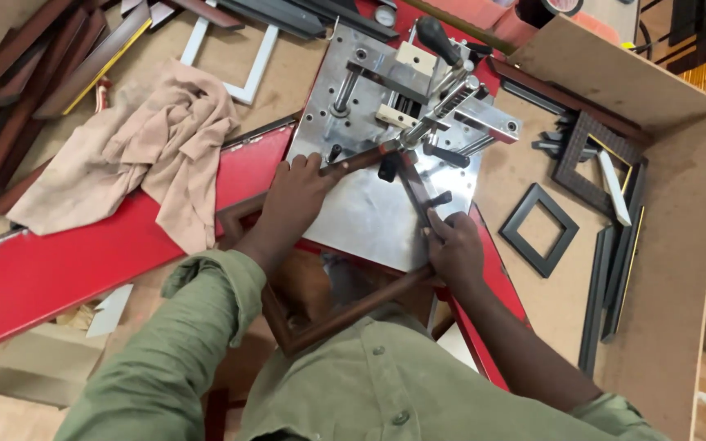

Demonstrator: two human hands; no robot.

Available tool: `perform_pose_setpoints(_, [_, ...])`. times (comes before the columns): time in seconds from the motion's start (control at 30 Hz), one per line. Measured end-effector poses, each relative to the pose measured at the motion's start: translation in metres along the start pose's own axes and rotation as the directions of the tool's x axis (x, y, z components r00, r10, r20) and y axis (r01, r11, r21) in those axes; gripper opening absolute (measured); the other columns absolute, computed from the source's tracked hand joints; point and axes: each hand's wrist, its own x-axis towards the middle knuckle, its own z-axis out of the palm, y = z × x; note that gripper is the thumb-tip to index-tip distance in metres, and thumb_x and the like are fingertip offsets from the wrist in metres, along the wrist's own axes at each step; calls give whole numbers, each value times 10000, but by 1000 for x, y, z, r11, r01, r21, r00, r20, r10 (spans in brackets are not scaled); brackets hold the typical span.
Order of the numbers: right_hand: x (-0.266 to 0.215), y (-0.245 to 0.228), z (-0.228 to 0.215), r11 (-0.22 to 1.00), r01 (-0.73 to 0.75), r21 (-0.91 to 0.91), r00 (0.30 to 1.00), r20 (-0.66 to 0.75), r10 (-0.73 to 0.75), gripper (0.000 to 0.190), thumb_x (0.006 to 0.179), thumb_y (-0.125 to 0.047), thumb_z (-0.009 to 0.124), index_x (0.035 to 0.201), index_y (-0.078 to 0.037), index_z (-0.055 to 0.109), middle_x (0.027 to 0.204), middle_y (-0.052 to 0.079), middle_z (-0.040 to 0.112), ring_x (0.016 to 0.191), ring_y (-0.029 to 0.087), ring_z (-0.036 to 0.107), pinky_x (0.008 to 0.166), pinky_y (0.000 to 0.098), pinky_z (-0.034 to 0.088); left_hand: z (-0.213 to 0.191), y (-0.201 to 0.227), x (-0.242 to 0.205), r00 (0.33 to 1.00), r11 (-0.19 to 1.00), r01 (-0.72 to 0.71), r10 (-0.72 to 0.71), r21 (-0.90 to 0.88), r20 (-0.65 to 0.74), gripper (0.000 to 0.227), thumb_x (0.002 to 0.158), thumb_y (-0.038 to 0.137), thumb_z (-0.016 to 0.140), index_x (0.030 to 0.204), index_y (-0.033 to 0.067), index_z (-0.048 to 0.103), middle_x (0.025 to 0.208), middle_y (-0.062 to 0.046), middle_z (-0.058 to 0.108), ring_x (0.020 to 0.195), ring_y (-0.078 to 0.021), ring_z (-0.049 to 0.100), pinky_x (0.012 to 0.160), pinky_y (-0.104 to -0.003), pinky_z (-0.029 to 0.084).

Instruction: The person carries picture frame moulding pieces across the workshop to a frame joining machine. They position the mitred corners under the machine's press and operate it to fasten the corners, forming a complete frame, then carry the assembled frame across the shop and later hold the frame fitted with a glass pane.

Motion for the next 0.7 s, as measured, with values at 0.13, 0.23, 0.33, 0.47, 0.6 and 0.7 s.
perform_pose_setpoints(0.13, [-13, 3, 10, 996, 88, -34, 996, -7, -88, 363, 899, -184, 771, 1259, -135, 761, 952, 117, 598, 938, 318, 593, 772, 443, 513, 13, 8, -10, 999, 1000, 27, -27, 7, -26, 406, 940, 167, 549, 1310, 229, 705, 1055, -77, 590, 960, -280, 573, 758, -436, 461])
perform_pose_setpoints(0.23, [-28, -15, 3, 998, 62, 11, 996, -63, -61, 356, 895, -146, 749, 1251, -139, 755, 1013, 136, 594, 982, 326, 585, 810, 433, 516, 22, 14, -5, 994, 996, 91, -92, -16, -54, 355, 1003, 154, 544, 1298, 207, 735, 1023, -88, 588, 957, -288, 577, 755, -453, 467])
perform_pose_setpoints(0.33, [-30, -9, 6, 997, 80, 5, 996, -24, -80, 395, 869, -136, 762, 1265, -136, 764, 953, 142, 576, 927, 331, 569, 772, 431, 507, 16, 16, 2, 992, 996, 84, -86, -28, -95, 268, 1015, 210, 556, 1195, 205, 754, 1043, -82, 605, 987, -300, 595, 777, -464, 483])
perform_pose_setpoints(0.47, [-6, -3, 11, 995, 93, -45, 992, -78, -96, 401, 888, -90, 757, 1287, -122, 764, 947, 136, 577, 931, 334, 562, 776, 431, 495, 22, 10, 6, 997, 998, 57, -55, 34, -46, 327, 985, 175, 556, 1245, 200, 753, 1019, -93, 604, 964, -303, 608, 761, -472, 497])
perform_pose_setpoints(0.6, [-6, -7, 10, 993, -57, 102, 996, -66, 63, 381, 874, -175, 828, 1250, -151, 771, 943, 127, 601, 932, 304, 609, 809, 415, 524, 21, 9, 4, 999, 999, 51, -52, 14, 15, 365, 963, 159, 556, 1269, 215, 747, 1032, -118, 609, 951, -328, 610, 732, -472, 510])
perform_pose_setpoints(0.7, [8, -2, 14, 894, -300, 334, 946, -17, 324, 465, 796, -184, 887, 1202, -104, 676, 983, 76, 636, 936, 253, 659, 831, 381, 546, 24, 5, 5, 999, 999, 37, -37, 33, -1, 375, 954, 156, 563, 1277, 222, 743, 1035, -114, 612, 950, -319, 617, 736, -465, 519])
